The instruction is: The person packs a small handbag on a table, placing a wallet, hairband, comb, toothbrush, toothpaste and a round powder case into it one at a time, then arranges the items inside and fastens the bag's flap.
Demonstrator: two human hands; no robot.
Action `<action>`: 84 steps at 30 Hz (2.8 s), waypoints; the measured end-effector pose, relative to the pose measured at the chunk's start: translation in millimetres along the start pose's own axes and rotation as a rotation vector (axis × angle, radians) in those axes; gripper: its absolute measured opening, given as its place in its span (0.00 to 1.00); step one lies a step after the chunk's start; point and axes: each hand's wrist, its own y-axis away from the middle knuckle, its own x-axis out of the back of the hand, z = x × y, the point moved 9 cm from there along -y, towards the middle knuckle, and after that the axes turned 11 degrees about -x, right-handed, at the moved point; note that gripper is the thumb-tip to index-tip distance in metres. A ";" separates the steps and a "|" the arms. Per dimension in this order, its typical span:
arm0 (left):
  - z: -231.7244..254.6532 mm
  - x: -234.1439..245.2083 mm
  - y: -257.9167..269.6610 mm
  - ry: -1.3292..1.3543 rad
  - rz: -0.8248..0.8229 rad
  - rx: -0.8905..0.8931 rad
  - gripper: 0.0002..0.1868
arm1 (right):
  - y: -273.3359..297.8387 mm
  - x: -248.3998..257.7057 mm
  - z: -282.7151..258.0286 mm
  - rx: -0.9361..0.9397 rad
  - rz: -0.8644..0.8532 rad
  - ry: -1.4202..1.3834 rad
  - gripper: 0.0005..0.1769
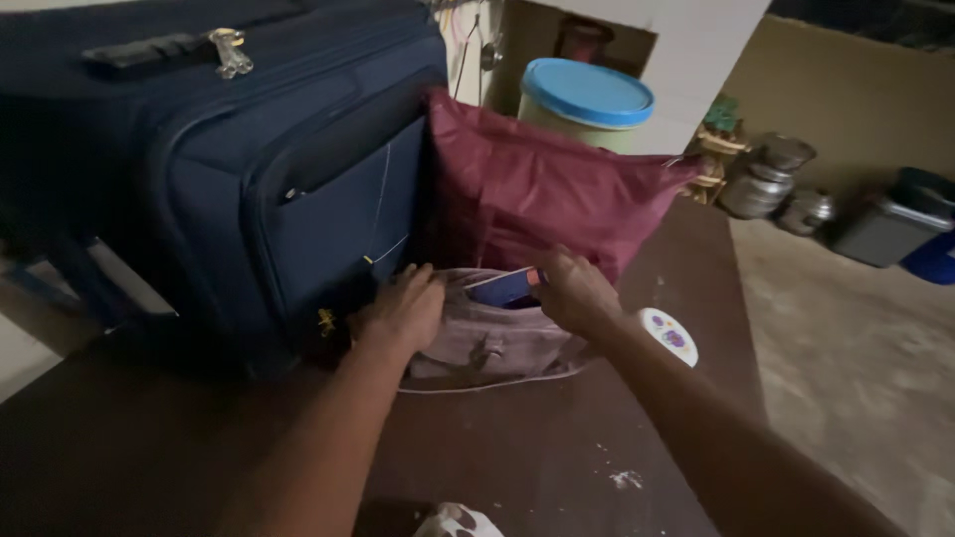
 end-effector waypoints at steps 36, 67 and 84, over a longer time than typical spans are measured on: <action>16.3 -6.1 -25.5 -0.011 -0.022 0.171 0.22 | 12.4 -133.8 41.9 -0.242 -0.251 0.148 0.63; 16.4 -37.3 -33.1 -0.079 -0.243 0.260 0.34 | -24.9 -154.5 62.9 -0.239 -0.398 0.073 0.64; 13.4 -12.7 -3.7 -0.073 0.068 0.126 0.39 | 26.0 -67.1 56.7 -0.024 0.153 -0.266 0.45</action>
